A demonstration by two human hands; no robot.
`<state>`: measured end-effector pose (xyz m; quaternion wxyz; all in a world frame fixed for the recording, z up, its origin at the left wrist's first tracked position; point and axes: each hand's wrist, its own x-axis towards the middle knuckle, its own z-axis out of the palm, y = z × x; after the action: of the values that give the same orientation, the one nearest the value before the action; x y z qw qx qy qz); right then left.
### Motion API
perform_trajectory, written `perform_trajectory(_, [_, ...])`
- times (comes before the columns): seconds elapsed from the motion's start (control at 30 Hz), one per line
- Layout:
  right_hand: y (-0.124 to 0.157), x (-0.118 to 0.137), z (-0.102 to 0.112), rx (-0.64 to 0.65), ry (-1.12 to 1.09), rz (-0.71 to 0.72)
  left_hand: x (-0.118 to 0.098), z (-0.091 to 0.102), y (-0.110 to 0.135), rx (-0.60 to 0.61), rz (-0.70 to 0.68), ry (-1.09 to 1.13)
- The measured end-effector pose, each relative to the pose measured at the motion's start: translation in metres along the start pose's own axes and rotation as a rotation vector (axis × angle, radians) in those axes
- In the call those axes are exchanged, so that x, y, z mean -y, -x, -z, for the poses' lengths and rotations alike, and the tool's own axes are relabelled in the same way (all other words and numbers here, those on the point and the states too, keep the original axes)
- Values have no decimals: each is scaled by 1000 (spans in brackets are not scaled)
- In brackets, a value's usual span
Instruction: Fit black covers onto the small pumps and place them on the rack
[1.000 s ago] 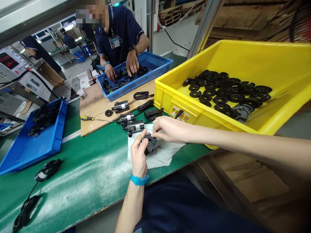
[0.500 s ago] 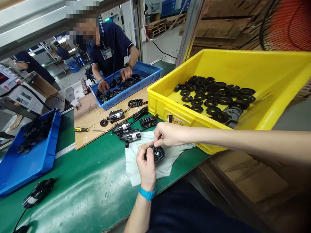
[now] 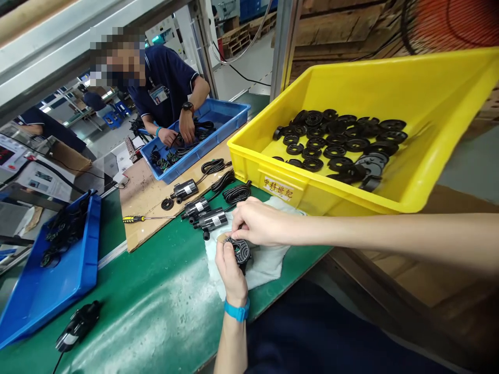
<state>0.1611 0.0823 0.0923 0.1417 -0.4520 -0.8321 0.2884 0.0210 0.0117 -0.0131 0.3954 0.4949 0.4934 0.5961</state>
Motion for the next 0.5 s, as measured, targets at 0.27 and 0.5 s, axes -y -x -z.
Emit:
perform_trajectory(0.27, [52, -7, -89, -837, -451, 15, -1, -1, 0, -26, -106, -77])
perform_trajectory(0.5, [44, 3, -112, -493, -1227, -160, -2, 0, 4, -34, -71, -48])
